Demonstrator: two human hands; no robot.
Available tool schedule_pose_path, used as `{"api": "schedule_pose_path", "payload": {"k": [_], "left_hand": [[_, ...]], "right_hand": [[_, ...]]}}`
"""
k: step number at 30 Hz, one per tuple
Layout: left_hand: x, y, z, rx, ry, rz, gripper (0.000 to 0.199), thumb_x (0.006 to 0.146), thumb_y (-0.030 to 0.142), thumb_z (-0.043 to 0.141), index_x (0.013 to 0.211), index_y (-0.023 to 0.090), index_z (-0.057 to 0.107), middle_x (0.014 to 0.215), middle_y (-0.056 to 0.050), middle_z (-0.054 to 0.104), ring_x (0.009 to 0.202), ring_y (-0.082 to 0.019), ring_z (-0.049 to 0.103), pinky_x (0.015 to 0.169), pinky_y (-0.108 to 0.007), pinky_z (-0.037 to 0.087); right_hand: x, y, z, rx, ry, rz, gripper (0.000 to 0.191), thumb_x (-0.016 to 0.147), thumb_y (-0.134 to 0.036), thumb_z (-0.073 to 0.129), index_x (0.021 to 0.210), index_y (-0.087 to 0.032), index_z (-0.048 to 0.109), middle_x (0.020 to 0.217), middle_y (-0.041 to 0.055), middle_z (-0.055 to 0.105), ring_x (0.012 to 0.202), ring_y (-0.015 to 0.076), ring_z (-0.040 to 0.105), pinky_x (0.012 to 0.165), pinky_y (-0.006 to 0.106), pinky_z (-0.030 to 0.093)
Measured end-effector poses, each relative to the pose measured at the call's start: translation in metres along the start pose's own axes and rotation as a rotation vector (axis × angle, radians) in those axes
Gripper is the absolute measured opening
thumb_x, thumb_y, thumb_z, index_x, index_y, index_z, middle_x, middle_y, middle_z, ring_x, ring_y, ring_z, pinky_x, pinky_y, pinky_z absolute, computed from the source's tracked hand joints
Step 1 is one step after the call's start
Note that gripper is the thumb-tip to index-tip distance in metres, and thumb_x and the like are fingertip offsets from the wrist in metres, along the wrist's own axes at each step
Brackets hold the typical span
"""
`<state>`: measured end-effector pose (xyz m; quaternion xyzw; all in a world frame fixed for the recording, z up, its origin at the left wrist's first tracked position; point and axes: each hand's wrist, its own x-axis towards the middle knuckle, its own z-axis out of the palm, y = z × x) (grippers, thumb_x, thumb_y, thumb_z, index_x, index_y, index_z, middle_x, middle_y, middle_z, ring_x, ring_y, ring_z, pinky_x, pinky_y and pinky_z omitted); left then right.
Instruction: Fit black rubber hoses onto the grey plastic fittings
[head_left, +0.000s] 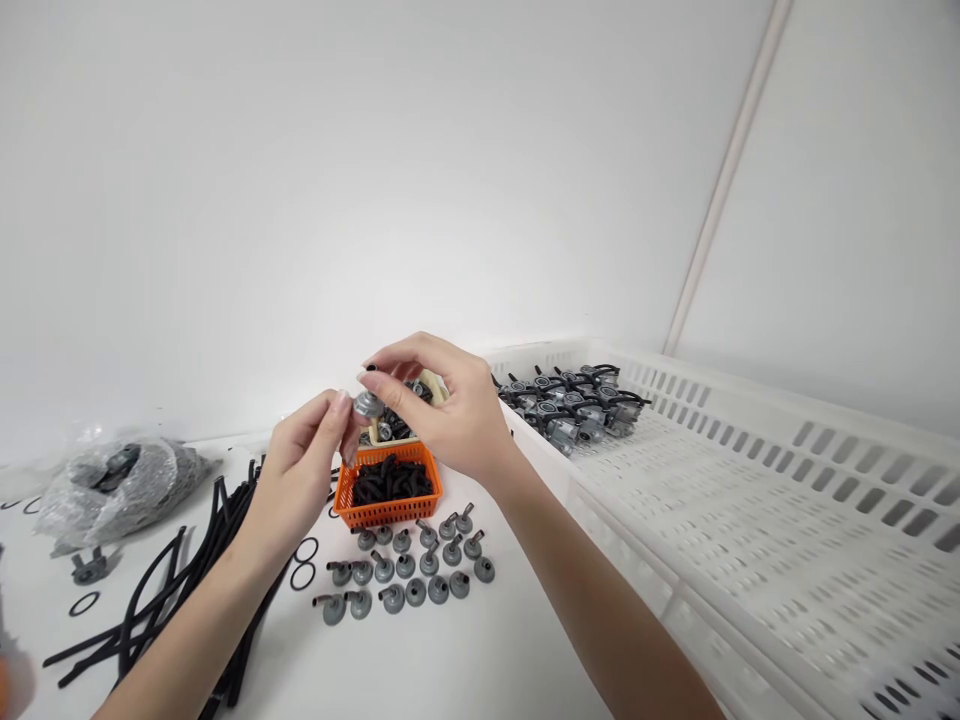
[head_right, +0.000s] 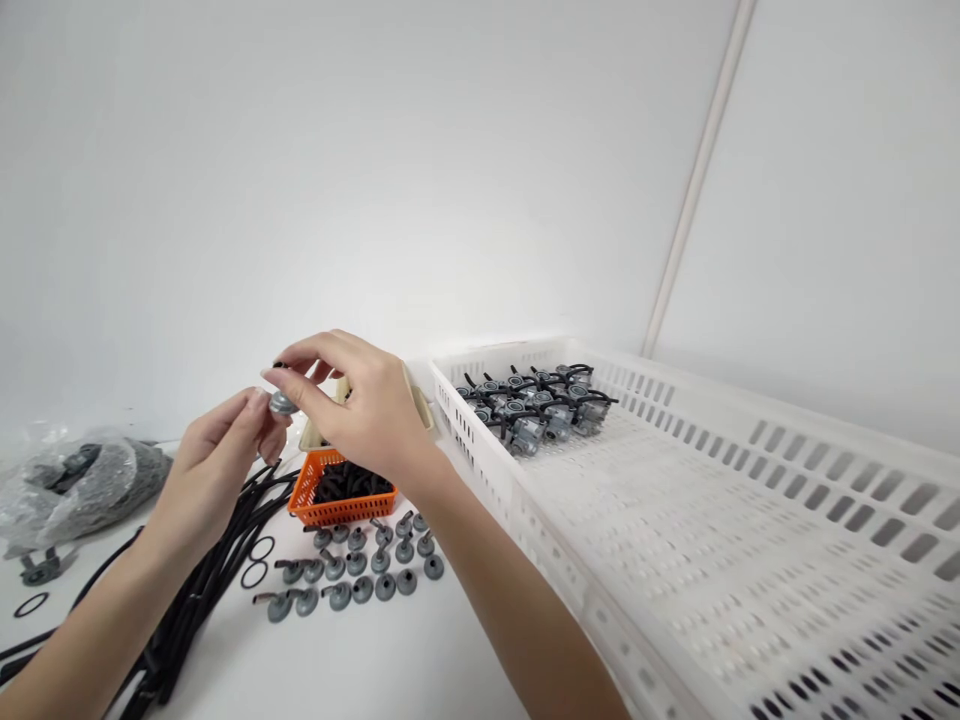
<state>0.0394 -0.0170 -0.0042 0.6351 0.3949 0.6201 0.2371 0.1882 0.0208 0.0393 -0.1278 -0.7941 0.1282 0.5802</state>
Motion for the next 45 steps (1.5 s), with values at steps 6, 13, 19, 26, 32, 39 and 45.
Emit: {"api": "schedule_pose_path", "payload": {"k": [6,13,19,26,32,39,45], "left_hand": [[-0.0014,-0.0028,-0.0003,-0.096,-0.059,0.021,0.033,0.084,0.053,0.059,0.097,0.023,0.056,0.061,0.005,0.045,0.060,-0.013,0.041,0.061,-0.027,0.035],[-0.0055,-0.0006,-0.0008,-0.108,-0.076,0.006,0.055,0.093,0.058,0.033,0.072,0.019,0.063,0.057,0.000,0.045,0.060,-0.014,0.043,0.060,-0.029,0.035],[-0.0031,-0.0014,0.0012,-0.142,-0.028,-0.001,0.036,0.080,0.055,0.063,0.098,0.025,0.058,0.057,0.006,0.045,0.056,-0.012,0.041,0.058,-0.025,0.036],[-0.0057,-0.0007,-0.0006,-0.068,0.016,-0.001,0.059,0.093,0.061,0.028,0.072,0.018,0.061,0.059,-0.001,0.047,0.061,-0.015,0.044,0.063,-0.030,0.037],[-0.0060,0.0031,0.0038,-0.188,0.054,-0.024,0.040,0.079,0.048,0.067,0.111,0.028,0.053,0.069,0.006,0.050,0.066,-0.012,0.047,0.067,-0.025,0.040],[-0.0020,0.0021,-0.0004,-0.165,0.018,-0.080,0.060,0.087,0.071,0.029,0.079,0.020,0.061,0.064,0.000,0.048,0.066,-0.016,0.047,0.068,-0.030,0.042],[-0.0026,0.0009,0.0001,-0.056,0.071,0.029,0.030,0.076,0.050,0.069,0.086,0.023,0.062,0.075,0.001,0.056,0.071,-0.014,0.050,0.069,-0.027,0.041]], "right_hand": [[-0.0009,-0.0001,0.0008,0.001,-0.003,-0.020,0.011,0.087,-0.028,0.061,0.086,-0.019,0.066,0.085,0.0017,0.068,0.079,0.0115,0.062,0.069,0.025,0.048],[0.0007,-0.0007,-0.0016,0.001,0.001,-0.023,0.012,0.087,-0.029,0.061,0.086,-0.019,0.066,0.083,0.0015,0.068,0.076,0.0113,0.061,0.068,0.025,0.048],[0.0001,0.0004,-0.0014,-0.001,0.002,-0.025,0.011,0.087,-0.029,0.061,0.087,-0.020,0.067,0.084,0.0015,0.068,0.076,0.0115,0.061,0.070,0.026,0.048],[0.0010,-0.0001,-0.0022,0.001,0.003,-0.039,0.011,0.087,-0.029,0.062,0.085,-0.019,0.067,0.083,0.0012,0.068,0.077,0.0115,0.061,0.069,0.026,0.048],[0.0006,-0.0001,-0.0020,0.017,-0.003,-0.054,0.008,0.086,-0.026,0.063,0.086,-0.018,0.066,0.084,0.0011,0.068,0.077,0.0107,0.061,0.070,0.025,0.049],[0.0008,-0.0005,-0.0025,-0.004,0.000,-0.049,0.011,0.087,-0.029,0.062,0.085,-0.019,0.067,0.084,0.0018,0.068,0.079,0.0119,0.061,0.070,0.026,0.048],[0.0007,-0.0004,-0.0027,0.009,0.000,-0.056,0.009,0.087,-0.026,0.062,0.086,-0.019,0.067,0.084,0.0012,0.068,0.078,0.0111,0.061,0.069,0.026,0.048]]}}
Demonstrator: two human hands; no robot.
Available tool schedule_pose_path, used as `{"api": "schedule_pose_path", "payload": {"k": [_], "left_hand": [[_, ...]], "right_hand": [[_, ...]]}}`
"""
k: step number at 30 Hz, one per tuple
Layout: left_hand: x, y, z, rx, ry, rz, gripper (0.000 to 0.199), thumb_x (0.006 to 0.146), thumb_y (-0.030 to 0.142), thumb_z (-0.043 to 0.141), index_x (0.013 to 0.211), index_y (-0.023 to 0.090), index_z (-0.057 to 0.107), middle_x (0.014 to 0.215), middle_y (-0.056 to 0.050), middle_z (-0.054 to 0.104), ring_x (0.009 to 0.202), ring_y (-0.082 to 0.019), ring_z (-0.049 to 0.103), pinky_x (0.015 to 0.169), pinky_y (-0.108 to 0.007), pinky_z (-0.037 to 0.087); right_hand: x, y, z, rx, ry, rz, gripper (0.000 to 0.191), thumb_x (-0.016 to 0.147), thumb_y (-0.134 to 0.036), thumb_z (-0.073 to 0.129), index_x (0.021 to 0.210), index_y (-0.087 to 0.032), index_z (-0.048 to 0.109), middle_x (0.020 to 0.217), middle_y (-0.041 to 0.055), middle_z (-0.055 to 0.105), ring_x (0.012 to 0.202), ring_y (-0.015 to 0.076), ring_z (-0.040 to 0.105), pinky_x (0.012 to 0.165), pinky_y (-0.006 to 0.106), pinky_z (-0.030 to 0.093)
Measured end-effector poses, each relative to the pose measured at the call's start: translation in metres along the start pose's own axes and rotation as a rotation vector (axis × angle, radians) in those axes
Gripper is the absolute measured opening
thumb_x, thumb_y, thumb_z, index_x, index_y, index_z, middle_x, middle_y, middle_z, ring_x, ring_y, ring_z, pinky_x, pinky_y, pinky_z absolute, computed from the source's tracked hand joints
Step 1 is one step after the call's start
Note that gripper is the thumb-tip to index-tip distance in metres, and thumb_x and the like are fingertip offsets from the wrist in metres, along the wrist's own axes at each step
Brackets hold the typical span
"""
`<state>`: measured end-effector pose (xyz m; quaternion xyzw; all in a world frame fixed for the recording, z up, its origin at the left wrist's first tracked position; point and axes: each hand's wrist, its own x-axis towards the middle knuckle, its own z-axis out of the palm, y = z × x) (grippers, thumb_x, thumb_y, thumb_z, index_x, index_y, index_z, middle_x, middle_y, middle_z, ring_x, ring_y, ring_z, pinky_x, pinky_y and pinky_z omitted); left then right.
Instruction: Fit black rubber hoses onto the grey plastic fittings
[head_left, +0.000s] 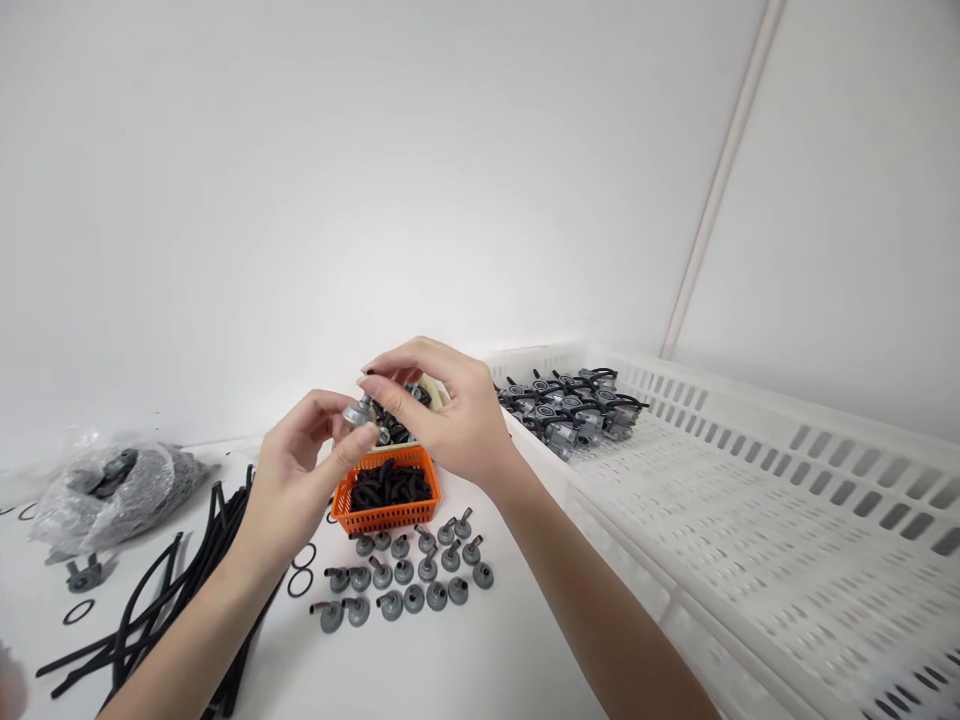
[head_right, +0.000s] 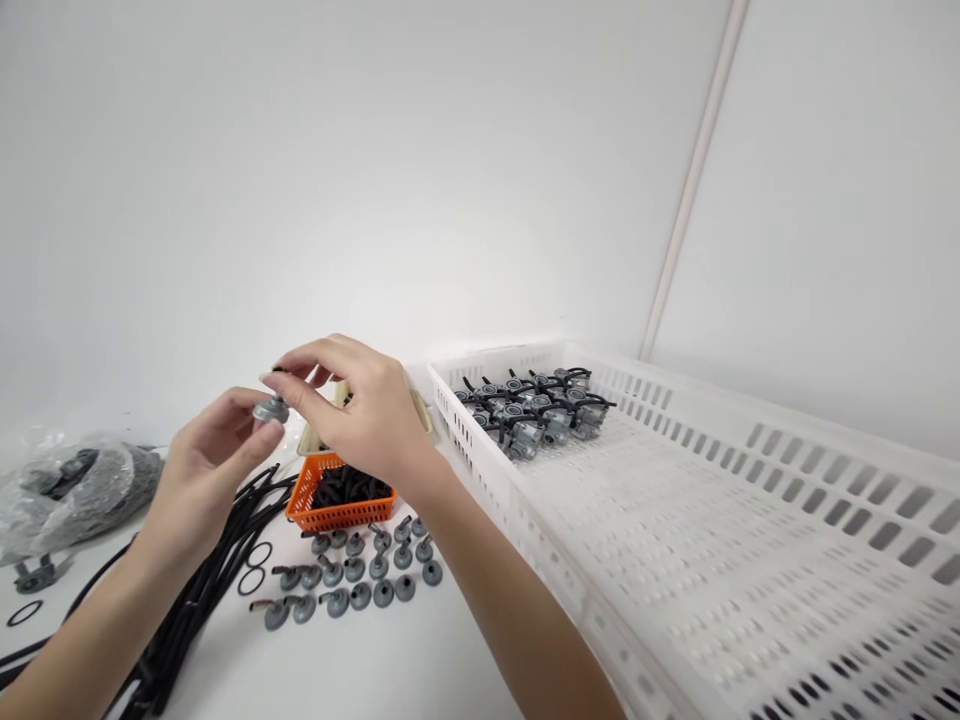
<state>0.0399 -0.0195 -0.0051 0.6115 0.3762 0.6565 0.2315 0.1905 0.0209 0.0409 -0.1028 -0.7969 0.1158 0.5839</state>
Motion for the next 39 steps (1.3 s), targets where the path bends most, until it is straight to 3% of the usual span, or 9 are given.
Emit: {"api": "schedule_pose_path", "payload": {"k": [5,10,13,17,23,25,31,35,39], "left_hand": [[-0.0004,-0.0007,-0.0028,-0.049,-0.059,-0.102,0.071,0.088,0.071,0.018,0.071,0.019,0.063,0.059,-0.002,0.050,0.063,-0.018,0.046,0.067,-0.032,0.041],[0.0001,0.0003,0.0005,-0.061,0.025,-0.005,0.039,0.073,0.044,0.074,0.103,0.026,0.058,0.071,0.004,0.052,0.068,-0.013,0.048,0.067,-0.025,0.040],[-0.0004,0.0008,-0.0008,-0.027,0.049,0.005,0.029,0.082,0.050,0.063,0.076,0.021,0.062,0.066,0.002,0.050,0.066,-0.013,0.045,0.066,-0.025,0.039],[0.0021,-0.0022,-0.0039,-0.118,0.016,-0.088,0.064,0.089,0.068,0.027,0.063,0.020,0.060,0.056,-0.001,0.045,0.060,-0.015,0.043,0.063,-0.030,0.038],[0.0025,0.0000,-0.0005,-0.063,0.005,-0.012,0.034,0.072,0.045,0.074,0.096,0.025,0.061,0.069,0.004,0.049,0.066,-0.012,0.047,0.063,-0.024,0.039],[0.0014,0.0013,-0.0006,0.001,-0.004,-0.011,0.027,0.077,0.046,0.070,0.085,0.022,0.062,0.067,0.003,0.047,0.066,-0.013,0.046,0.063,-0.025,0.038],[0.0029,-0.0008,-0.0038,-0.082,-0.038,-0.099,0.060,0.089,0.066,0.032,0.064,0.019,0.059,0.056,0.000,0.043,0.058,-0.015,0.042,0.061,-0.030,0.037],[0.0021,-0.0001,-0.0019,-0.117,-0.061,-0.085,0.037,0.077,0.054,0.066,0.098,0.024,0.060,0.063,0.004,0.047,0.061,-0.013,0.043,0.059,-0.025,0.037],[0.0023,0.0009,-0.0017,-0.147,-0.027,-0.108,0.033,0.080,0.051,0.064,0.070,0.020,0.059,0.058,0.004,0.040,0.059,-0.011,0.039,0.058,-0.025,0.036]], "right_hand": [[0.0001,0.0001,-0.0003,-0.011,-0.005,0.010,0.011,0.087,-0.028,0.062,0.085,-0.019,0.067,0.084,0.0019,0.068,0.079,0.0120,0.061,0.071,0.026,0.048],[-0.0001,0.0012,-0.0006,-0.011,-0.017,0.000,0.011,0.087,-0.028,0.061,0.087,-0.019,0.067,0.085,0.0021,0.068,0.079,0.0120,0.061,0.072,0.027,0.049],[0.0002,0.0005,-0.0002,-0.019,-0.006,0.013,0.011,0.087,-0.029,0.062,0.085,-0.019,0.068,0.084,0.0021,0.069,0.079,0.0124,0.062,0.071,0.027,0.049],[0.0002,-0.0002,0.0001,-0.025,0.004,0.019,0.011,0.087,-0.028,0.061,0.085,-0.019,0.068,0.083,0.0020,0.069,0.077,0.0120,0.061,0.069,0.027,0.049],[-0.0001,0.0003,0.0004,-0.008,-0.004,0.014,0.009,0.087,-0.027,0.061,0.086,-0.019,0.067,0.084,0.0018,0.069,0.078,0.0122,0.062,0.070,0.027,0.049],[0.0000,0.0005,0.0004,-0.006,0.002,0.013,0.009,0.086,-0.027,0.062,0.085,-0.019,0.067,0.083,0.0014,0.069,0.078,0.0119,0.062,0.070,0.027,0.049],[0.0004,0.0006,0.0000,-0.023,0.018,0.029,0.010,0.086,-0.028,0.062,0.082,-0.019,0.066,0.080,0.0008,0.068,0.076,0.0115,0.061,0.069,0.027,0.049],[0.0006,0.0011,-0.0004,-0.021,-0.007,0.008,0.009,0.087,-0.026,0.061,0.084,-0.019,0.066,0.082,0.0010,0.068,0.077,0.0113,0.061,0.070,0.026,0.049],[0.0003,0.0014,-0.0002,-0.038,-0.011,0.014,0.011,0.087,-0.029,0.061,0.083,-0.019,0.066,0.082,0.0015,0.068,0.077,0.0119,0.061,0.070,0.027,0.049]]}}
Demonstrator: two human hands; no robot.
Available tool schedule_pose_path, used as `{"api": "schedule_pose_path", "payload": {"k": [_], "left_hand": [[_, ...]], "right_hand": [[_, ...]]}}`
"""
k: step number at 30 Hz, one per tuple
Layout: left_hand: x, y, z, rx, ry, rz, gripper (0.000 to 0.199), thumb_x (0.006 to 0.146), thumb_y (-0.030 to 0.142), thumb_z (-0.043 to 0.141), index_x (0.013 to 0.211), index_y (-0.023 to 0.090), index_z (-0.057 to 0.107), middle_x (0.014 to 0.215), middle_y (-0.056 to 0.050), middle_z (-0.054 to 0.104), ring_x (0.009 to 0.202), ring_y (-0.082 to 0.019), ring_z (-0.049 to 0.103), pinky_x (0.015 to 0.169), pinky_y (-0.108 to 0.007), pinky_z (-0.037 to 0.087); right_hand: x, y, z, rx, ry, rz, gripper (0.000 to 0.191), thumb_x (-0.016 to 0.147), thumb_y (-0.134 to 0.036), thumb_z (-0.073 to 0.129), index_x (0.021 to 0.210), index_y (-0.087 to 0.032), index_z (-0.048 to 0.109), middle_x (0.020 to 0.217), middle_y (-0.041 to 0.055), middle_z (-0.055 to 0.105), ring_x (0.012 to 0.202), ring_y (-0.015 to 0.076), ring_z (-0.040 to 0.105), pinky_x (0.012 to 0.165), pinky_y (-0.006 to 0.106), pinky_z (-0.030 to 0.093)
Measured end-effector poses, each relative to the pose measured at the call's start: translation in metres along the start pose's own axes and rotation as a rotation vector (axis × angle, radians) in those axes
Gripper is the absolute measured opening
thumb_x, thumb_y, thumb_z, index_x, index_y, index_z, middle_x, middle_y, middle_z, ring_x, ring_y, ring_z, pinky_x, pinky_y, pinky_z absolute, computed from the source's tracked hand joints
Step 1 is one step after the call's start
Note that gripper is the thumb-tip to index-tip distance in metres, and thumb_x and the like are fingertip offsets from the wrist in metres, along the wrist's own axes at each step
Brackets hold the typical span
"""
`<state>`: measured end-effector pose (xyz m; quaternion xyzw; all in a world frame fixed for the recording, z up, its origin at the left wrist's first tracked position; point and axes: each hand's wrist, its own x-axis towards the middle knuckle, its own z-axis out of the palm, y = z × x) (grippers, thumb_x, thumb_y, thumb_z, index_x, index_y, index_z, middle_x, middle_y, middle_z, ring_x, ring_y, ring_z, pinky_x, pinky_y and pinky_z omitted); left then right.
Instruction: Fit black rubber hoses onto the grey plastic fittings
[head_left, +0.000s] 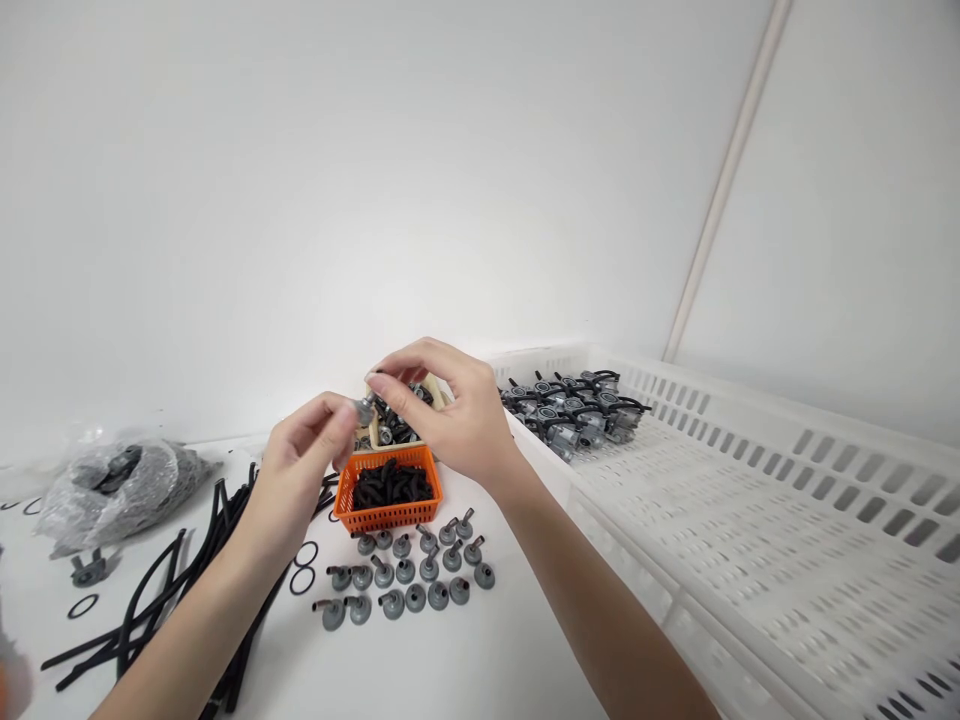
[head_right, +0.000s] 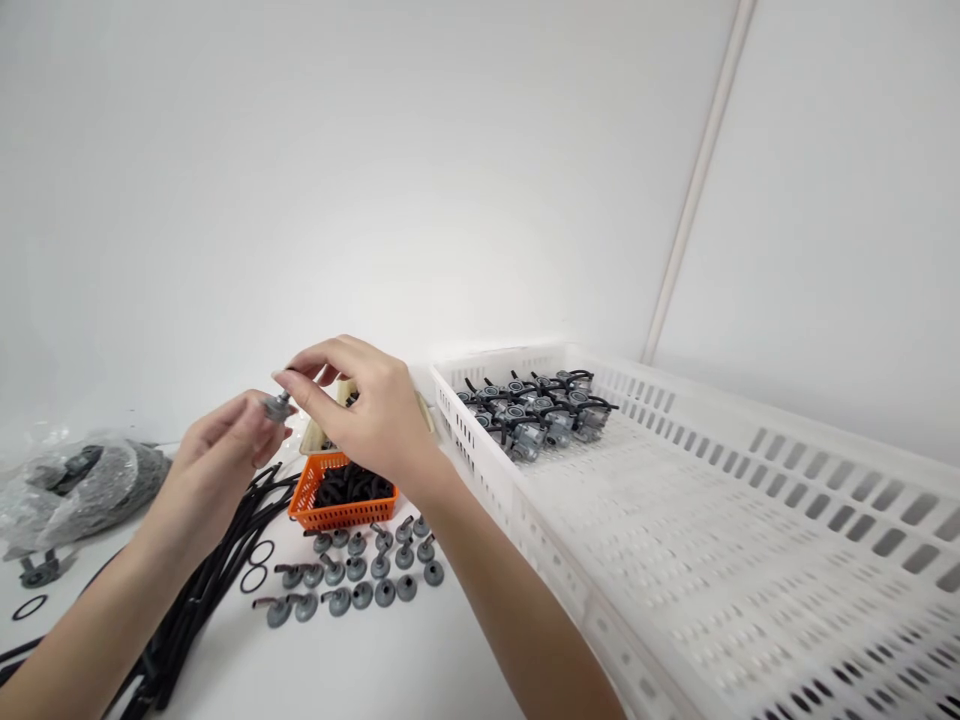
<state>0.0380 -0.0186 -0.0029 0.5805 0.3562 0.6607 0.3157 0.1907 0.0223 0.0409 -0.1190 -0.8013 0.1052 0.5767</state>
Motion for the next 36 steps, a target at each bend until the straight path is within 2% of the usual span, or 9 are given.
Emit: {"api": "schedule_pose_path", "payload": {"k": [4,7,10,15,19,21,25,31,36], "left_hand": [[0.0034,0.0006,-0.0019,-0.071,0.023,-0.075,0.059,0.086,0.069,0.036,0.067,0.019,0.061,0.055,0.001,0.040,0.056,-0.014,0.040,0.057,-0.028,0.038],[0.0036,0.0009,-0.0013,-0.050,-0.015,-0.053,0.046,0.076,0.066,0.059,0.090,0.023,0.063,0.061,0.004,0.045,0.057,-0.012,0.041,0.056,-0.026,0.038],[0.0016,0.0012,-0.0002,0.064,-0.004,-0.005,0.034,0.071,0.052,0.073,0.080,0.022,0.062,0.063,0.003,0.046,0.060,-0.012,0.042,0.057,-0.025,0.036],[0.0019,0.0012,-0.0018,0.039,-0.014,-0.062,0.066,0.085,0.073,0.030,0.057,0.020,0.058,0.053,-0.001,0.042,0.058,-0.017,0.043,0.060,-0.031,0.037],[0.0022,-0.0007,-0.0015,0.020,-0.030,-0.019,0.042,0.075,0.062,0.062,0.091,0.023,0.063,0.060,0.003,0.045,0.058,-0.014,0.042,0.058,-0.027,0.035],[0.0014,-0.0013,-0.0012,0.055,-0.010,0.011,0.032,0.076,0.053,0.068,0.080,0.022,0.061,0.059,0.004,0.043,0.059,-0.013,0.040,0.058,-0.026,0.034],[0.0024,-0.0005,-0.0027,0.015,0.007,-0.039,0.062,0.089,0.063,0.036,0.049,0.019,0.050,0.050,0.001,0.035,0.055,-0.014,0.039,0.059,-0.029,0.035],[0.0029,-0.0002,-0.0015,-0.004,0.019,0.028,0.037,0.071,0.052,0.073,0.092,0.023,0.062,0.058,0.006,0.043,0.056,-0.011,0.041,0.057,-0.024,0.036],[-0.0005,0.0011,-0.0001,0.092,0.030,0.033,0.044,0.082,0.057,0.059,0.061,0.019,0.057,0.054,0.003,0.037,0.054,-0.011,0.034,0.052,-0.026,0.028]], "right_hand": [[-0.0003,-0.0010,-0.0001,-0.009,0.013,0.005,0.012,0.087,-0.028,0.061,0.082,-0.019,0.066,0.081,0.0014,0.068,0.077,0.0120,0.061,0.069,0.027,0.049],[-0.0001,-0.0013,-0.0005,-0.003,0.013,0.002,0.010,0.087,-0.027,0.061,0.082,-0.019,0.065,0.081,0.0010,0.068,0.076,0.0117,0.061,0.070,0.027,0.049],[0.0000,-0.0008,-0.0005,0.004,0.006,0.002,0.011,0.087,-0.028,0.061,0.083,-0.019,0.065,0.082,0.0013,0.068,0.077,0.0118,0.061,0.069,0.027,0.049],[-0.0004,-0.0003,0.0005,-0.011,0.025,0.015,0.013,0.087,-0.030,0.061,0.082,-0.020,0.066,0.080,0.0011,0.068,0.075,0.0117,0.060,0.070,0.028,0.049],[-0.0002,-0.0007,0.0001,0.001,0.017,0.003,0.011,0.087,-0.029,0.061,0.083,-0.019,0.066,0.081,0.0015,0.068,0.076,0.0123,0.061,0.070,0.028,0.049],[0.0001,-0.0010,-0.0002,0.004,0.010,0.002,0.011,0.087,-0.029,0.061,0.083,-0.019,0.066,0.081,0.0016,0.068,0.076,0.0124,0.061,0.070,0.028,0.049],[0.0001,-0.0011,-0.0006,-0.002,0.014,0.001,0.012,0.087,-0.029,0.061,0.082,-0.019,0.066,0.081,0.0014,0.068,0.076,0.0119,0.061,0.070,0.027,0.049],[-0.0004,-0.0004,-0.0012,0.001,0.004,0.008,0.011,0.087,-0.029,0.061,0.083,-0.019,0.065,0.082,0.0014,0.068,0.076,0.0122,0.061,0.070,0.028,0.049],[0.0000,-0.0003,-0.0013,-0.007,0.000,0.011,0.013,0.088,-0.030,0.060,0.083,-0.019,0.065,0.081,0.0017,0.068,0.077,0.0121,0.061,0.070,0.027,0.048]]}}
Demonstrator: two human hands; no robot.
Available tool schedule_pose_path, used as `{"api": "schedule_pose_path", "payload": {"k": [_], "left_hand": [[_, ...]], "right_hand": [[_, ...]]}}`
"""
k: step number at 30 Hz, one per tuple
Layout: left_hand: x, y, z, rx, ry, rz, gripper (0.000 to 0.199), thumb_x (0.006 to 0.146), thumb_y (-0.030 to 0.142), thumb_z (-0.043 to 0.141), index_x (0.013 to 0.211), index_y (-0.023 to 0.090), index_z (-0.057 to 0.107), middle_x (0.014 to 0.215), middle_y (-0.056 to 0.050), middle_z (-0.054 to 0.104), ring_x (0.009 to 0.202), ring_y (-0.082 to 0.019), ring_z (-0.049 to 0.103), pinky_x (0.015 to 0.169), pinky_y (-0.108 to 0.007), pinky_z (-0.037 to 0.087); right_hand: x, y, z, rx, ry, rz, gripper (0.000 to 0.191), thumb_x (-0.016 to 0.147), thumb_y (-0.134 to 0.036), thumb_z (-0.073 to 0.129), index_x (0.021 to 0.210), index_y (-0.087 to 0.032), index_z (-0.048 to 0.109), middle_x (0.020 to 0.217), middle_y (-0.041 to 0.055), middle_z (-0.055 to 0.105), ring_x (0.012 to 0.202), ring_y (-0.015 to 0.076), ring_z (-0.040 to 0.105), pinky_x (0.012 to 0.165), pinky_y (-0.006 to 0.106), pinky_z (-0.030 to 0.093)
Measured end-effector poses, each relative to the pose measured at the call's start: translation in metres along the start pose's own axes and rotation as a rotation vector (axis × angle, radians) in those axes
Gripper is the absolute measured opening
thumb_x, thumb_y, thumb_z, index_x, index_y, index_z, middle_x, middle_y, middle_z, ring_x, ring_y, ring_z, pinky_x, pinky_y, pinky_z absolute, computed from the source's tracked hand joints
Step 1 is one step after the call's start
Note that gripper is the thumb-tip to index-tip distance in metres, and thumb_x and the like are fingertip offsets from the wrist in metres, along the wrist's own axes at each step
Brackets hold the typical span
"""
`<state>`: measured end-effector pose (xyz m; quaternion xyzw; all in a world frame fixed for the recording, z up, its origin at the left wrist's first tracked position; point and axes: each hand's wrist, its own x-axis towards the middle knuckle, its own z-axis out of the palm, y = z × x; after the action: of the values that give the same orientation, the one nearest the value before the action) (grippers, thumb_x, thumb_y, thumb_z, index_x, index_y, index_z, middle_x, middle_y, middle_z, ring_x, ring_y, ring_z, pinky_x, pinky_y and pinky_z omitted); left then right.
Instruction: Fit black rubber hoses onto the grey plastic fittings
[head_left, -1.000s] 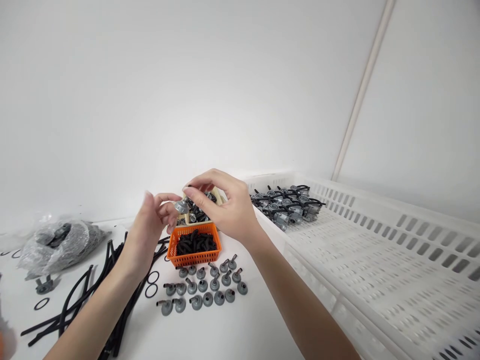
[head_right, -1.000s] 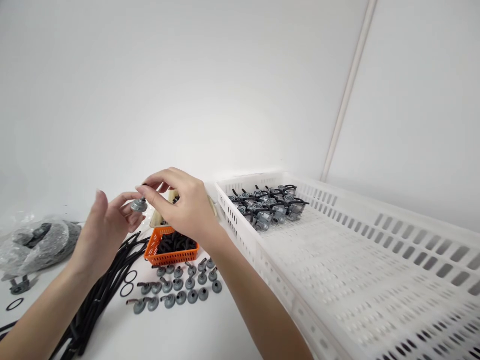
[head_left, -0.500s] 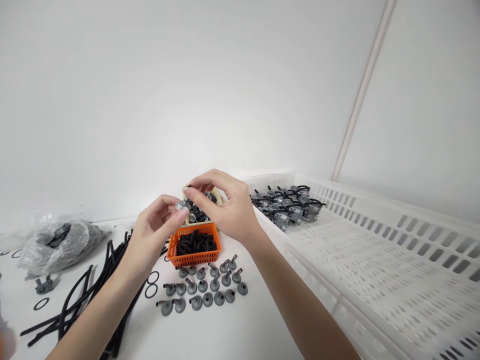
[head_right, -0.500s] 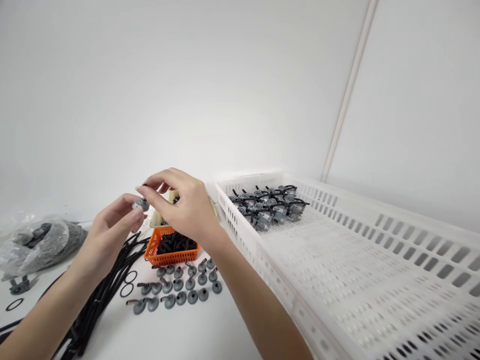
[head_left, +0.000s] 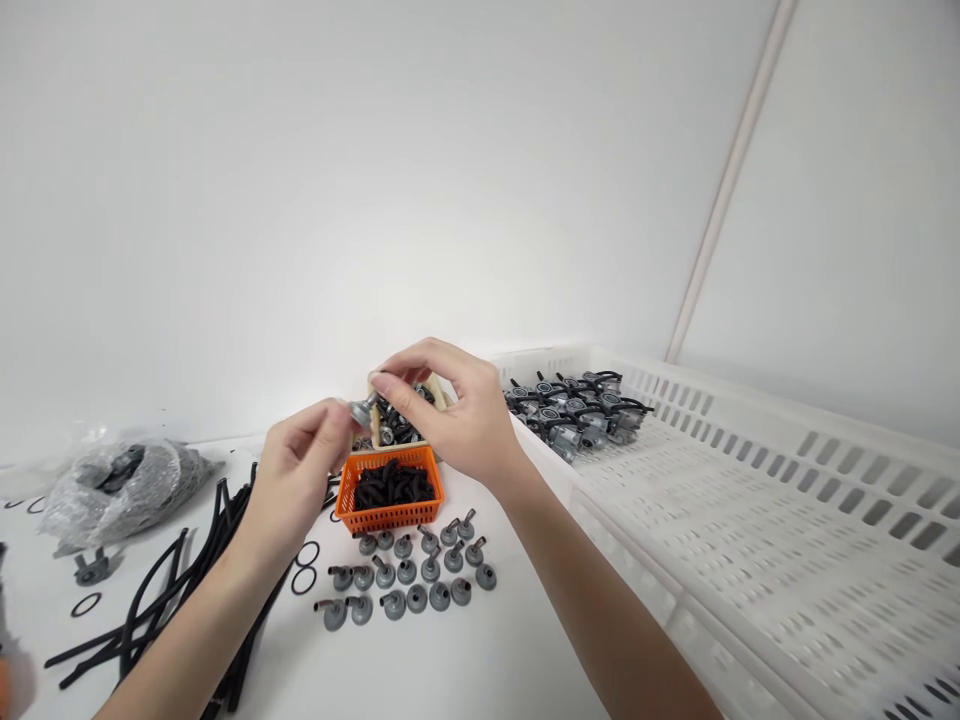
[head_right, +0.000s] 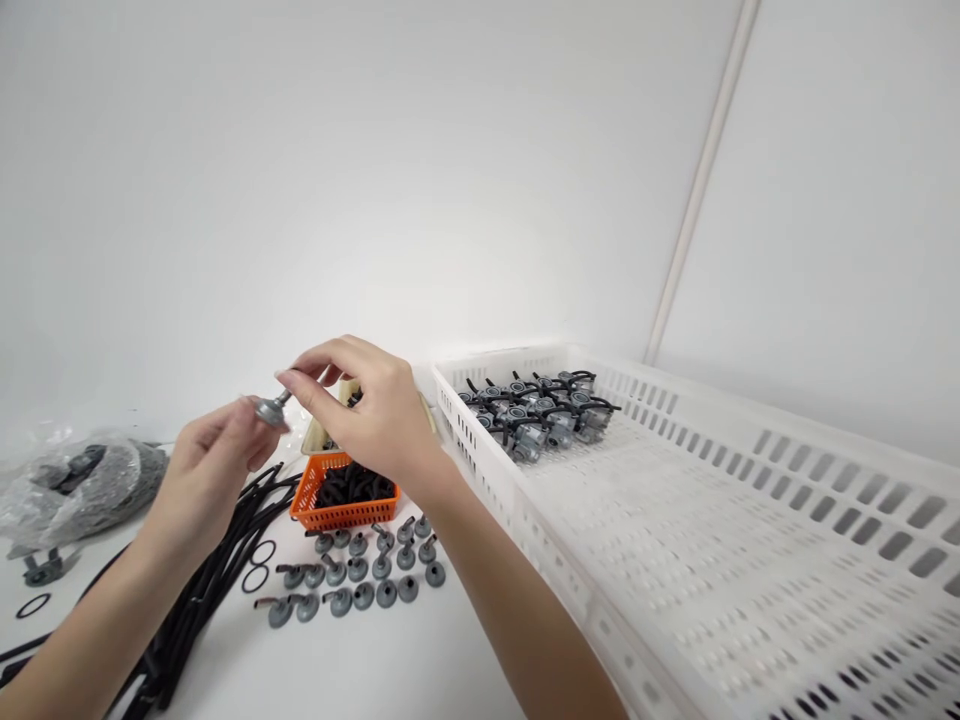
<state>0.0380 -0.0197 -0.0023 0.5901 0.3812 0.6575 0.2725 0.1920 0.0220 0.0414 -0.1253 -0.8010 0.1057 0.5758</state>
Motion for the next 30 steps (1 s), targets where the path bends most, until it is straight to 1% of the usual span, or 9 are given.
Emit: {"api": "schedule_pose_path", "payload": {"k": [4,9,12,15,17,21,23,26,30], "left_hand": [[0.0021,0.0006,-0.0015,-0.093,-0.057,-0.115,0.064,0.086,0.072,0.031,0.054,0.020,0.051,0.048,0.003,0.029,0.050,-0.013,0.031,0.050,-0.028,0.029],[0.0010,-0.0023,-0.0008,-0.083,-0.075,-0.030,0.037,0.072,0.048,0.074,0.096,0.025,0.058,0.056,0.008,0.037,0.053,-0.010,0.033,0.055,-0.023,0.032],[0.0002,-0.0026,-0.0010,-0.055,-0.054,0.010,0.030,0.081,0.049,0.065,0.074,0.020,0.059,0.056,0.005,0.035,0.055,-0.010,0.031,0.054,-0.024,0.029],[0.0012,-0.0016,-0.0016,-0.102,-0.068,-0.057,0.057,0.090,0.059,0.041,0.052,0.018,0.049,0.051,0.003,0.030,0.053,-0.011,0.029,0.053,-0.027,0.027],[0.0018,-0.0013,-0.0015,-0.156,-0.091,-0.085,0.058,0.089,0.064,0.035,0.057,0.019,0.052,0.050,0.003,0.029,0.052,-0.012,0.029,0.053,-0.027,0.027],[0.0004,-0.0028,-0.0004,-0.140,-0.091,-0.040,0.031,0.080,0.052,0.065,0.091,0.025,0.058,0.054,0.007,0.035,0.054,-0.011,0.032,0.055,-0.025,0.028],[-0.0004,-0.0033,0.0000,-0.104,-0.079,-0.019,0.025,0.081,0.046,0.066,0.082,0.022,0.057,0.055,0.006,0.036,0.055,-0.011,0.033,0.055,-0.025,0.028],[0.0003,-0.0029,-0.0001,-0.121,-0.054,-0.048,0.042,0.090,0.049,0.051,0.060,0.019,0.049,0.053,0.004,0.030,0.055,-0.011,0.031,0.055,-0.027,0.027],[0.0019,-0.0023,-0.0002,-0.169,-0.096,-0.053,0.041,0.088,0.059,0.046,0.078,0.021,0.058,0.052,0.005,0.033,0.054,-0.012,0.033,0.054,-0.027,0.027]], "right_hand": [[-0.0001,0.0005,0.0007,-0.005,0.014,-0.011,0.013,0.088,-0.030,0.060,0.083,-0.019,0.065,0.080,0.0011,0.067,0.076,0.0112,0.060,0.070,0.027,0.048],[-0.0005,0.0008,0.0013,0.014,0.019,-0.017,0.010,0.087,-0.027,0.061,0.084,-0.019,0.065,0.080,0.0006,0.067,0.075,0.0109,0.060,0.069,0.026,0.048],[-0.0003,0.0004,0.0012,0.020,0.033,-0.014,0.010,0.087,-0.027,0.062,0.083,-0.019,0.065,0.079,0.0002,0.067,0.074,0.0106,0.060,0.070,0.026,0.048],[0.0000,0.0000,0.0011,0.024,0.042,-0.016,0.010,0.087,-0.027,0.062,0.082,-0.019,0.066,0.079,0.0000,0.067,0.073,0.0102,0.060,0.069,0.025,0.048],[0.0000,0.0000,0.0011,0.022,0.038,-0.013,0.010,0.087,-0.027,0.062,0.082,-0.019,0.066,0.079,0.0002,0.067,0.073,0.0105,0.060,0.069,0.025,0.048],[-0.0003,0.0005,0.0009,0.021,0.018,-0.006,0.010,0.087,-0.028,0.061,0.084,-0.019,0.066,0.080,0.0009,0.068,0.075,0.0113,0.061,0.070,0.026,0.049],[-0.0004,0.0004,0.0007,0.021,0.014,-0.011,0.011,0.087,-0.029,0.061,0.084,-0.019,0.066,0.081,0.0010,0.068,0.075,0.0112,0.061,0.070,0.026,0.049],[-0.0004,0.0001,0.0005,0.009,0.017,-0.007,0.013,0.087,-0.030,0.061,0.084,-0.019,0.066,0.081,0.0010,0.067,0.075,0.0111,0.061,0.071,0.026,0.049],[-0.0004,0.0001,0.0007,-0.002,0.015,0.005,0.012,0.088,-0.030,0.060,0.085,-0.019,0.066,0.081,0.0012,0.067,0.075,0.0115,0.061,0.071,0.027,0.049]]}}
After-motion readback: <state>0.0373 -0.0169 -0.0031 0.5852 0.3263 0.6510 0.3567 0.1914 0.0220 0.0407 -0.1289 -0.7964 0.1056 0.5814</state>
